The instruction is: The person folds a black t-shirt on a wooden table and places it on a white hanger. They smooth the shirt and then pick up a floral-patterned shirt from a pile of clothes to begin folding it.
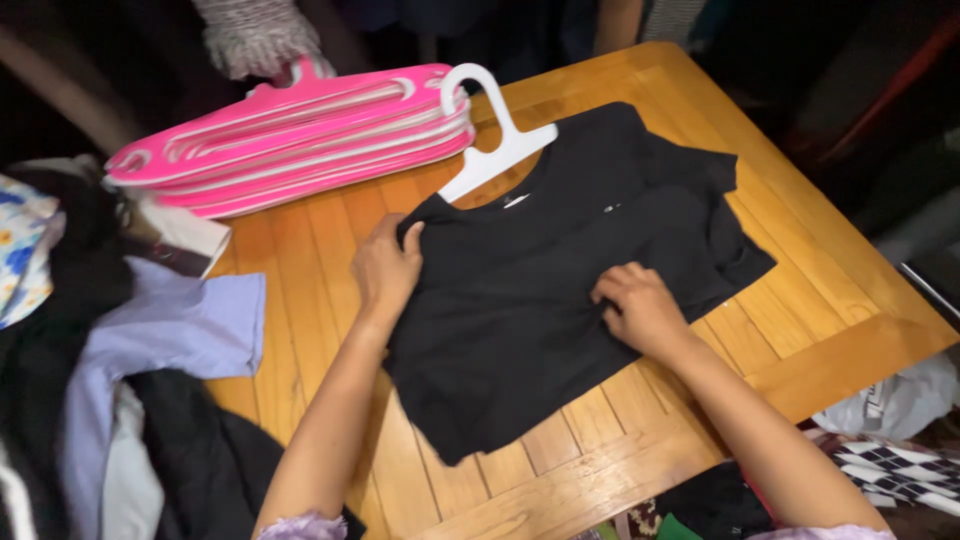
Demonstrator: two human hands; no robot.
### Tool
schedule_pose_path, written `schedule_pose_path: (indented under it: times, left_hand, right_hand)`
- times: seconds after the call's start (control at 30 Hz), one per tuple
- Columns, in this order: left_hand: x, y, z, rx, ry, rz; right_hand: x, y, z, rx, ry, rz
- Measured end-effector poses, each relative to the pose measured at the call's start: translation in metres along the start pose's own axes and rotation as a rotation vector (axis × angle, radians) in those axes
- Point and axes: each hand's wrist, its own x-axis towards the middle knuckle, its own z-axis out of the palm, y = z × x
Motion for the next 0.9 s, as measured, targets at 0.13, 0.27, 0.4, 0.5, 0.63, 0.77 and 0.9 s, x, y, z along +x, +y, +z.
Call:
schedule_pose_path:
  times: [0.13, 0.27, 0.4, 0.5, 0.63, 0.77, 0.9]
  left_hand:
    - [0.009, 0.046, 0.046, -0.047, -0.067, 0.033]
    - [0.028, 0.078, 0.082, -0.031, -0.116, 0.025]
    - [0.054, 0.091, 0.116, -0.008, -0.159, -0.031]
    - [0.074, 0.103, 0.13, 0.028, -0.178, -0.057]
    - [0.109, 0.106, 0.174, 0.031, -0.166, -0.078]
    - [0.133, 0.121, 0.195, 0.055, -0.147, -0.081]
    - [0.171, 0.106, 0.233, 0.103, -0.113, -0.085]
  right_hand:
    - [-0.02, 0.044, -0.007, -0.05, -0.002, 0.164]
    - [-0.026, 0.049, -0.017, 0.064, -0.02, 0.204]
    - [-0.017, 0.091, -0.001, 0.1, 0.029, 0.224]
    - [0.002, 0.123, -0.002, 0.101, 0.085, 0.23]
    - [0.03, 0.173, 0.01, 0.106, 0.16, 0.206]
    - [0.061, 0.214, 0.015, 0.137, 0.239, 0.178]
    - [0.096, 0.254, 0.025, 0.147, 0.298, 0.117]
